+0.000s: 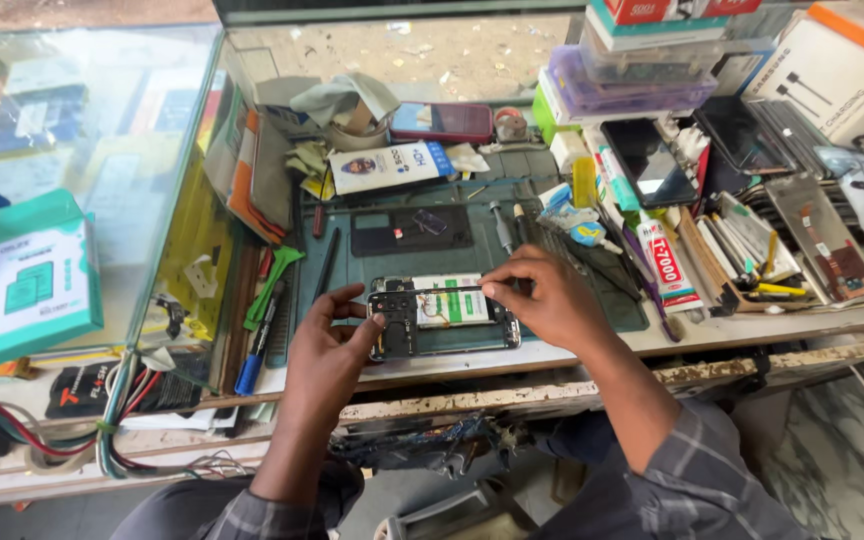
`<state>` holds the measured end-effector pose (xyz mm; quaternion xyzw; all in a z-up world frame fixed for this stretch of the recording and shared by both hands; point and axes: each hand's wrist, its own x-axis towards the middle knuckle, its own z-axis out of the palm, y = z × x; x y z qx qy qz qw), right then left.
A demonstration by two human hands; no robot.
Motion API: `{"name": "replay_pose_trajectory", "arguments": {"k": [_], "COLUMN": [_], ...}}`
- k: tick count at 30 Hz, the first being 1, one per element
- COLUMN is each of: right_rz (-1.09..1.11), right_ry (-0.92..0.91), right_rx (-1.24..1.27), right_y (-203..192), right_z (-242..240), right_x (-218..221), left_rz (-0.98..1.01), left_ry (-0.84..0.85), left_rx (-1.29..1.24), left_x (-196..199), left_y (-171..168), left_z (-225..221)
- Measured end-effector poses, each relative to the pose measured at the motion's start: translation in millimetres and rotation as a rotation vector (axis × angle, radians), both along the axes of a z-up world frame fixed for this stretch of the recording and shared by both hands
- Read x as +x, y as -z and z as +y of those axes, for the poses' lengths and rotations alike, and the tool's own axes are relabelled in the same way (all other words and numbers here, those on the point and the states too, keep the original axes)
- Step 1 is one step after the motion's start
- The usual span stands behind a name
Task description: The person is repairing a smartphone by removing the battery and applying adhesive tape to the phone's frame. They handle the phone, battery, and tape roll, using their hands to peel and place the tape.
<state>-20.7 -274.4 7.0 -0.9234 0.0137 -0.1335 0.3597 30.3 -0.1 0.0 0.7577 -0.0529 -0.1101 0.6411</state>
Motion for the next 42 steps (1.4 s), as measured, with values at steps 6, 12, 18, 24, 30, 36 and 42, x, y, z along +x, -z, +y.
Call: {"name": "replay_pose_trajectory", "arguments": {"k": [6,12,18,24,30,36,42], "right_rz": [0.030,-0.028,0.110,-0.023,-0.046,-0.021,0.046], "right_ry": [-0.017,-0.067,-0.038,-0.020,0.000,-0.053,-0.162], "right_rx": [0.039,0.033,0.041,-0.119,-0.290,-0.459,-0.576], "right_y": [17,29,13,-23,-56,-66,-87], "right_z": [-9,-15,-20,-66,-119,-96,-25], "right_x": [20,26,33,87,161,179,166], "left_rz": [0.001,-0.254,-0.294,-0.424,-0.493,-0.477,-0.548], "left_ry": [0.010,-0.006,-0.032,-0.120,-0.150,-0.145,-0.178], "left_rx": [0.178,0.391,0.330,0.288,0.228,0.101,0.130], "left_x": [11,18,19,10,7,7,3], "left_y": [-3,-2,1,6,12,11,10], "left_z": [-5,-7,-5,-4,-4,-4,-2]}}
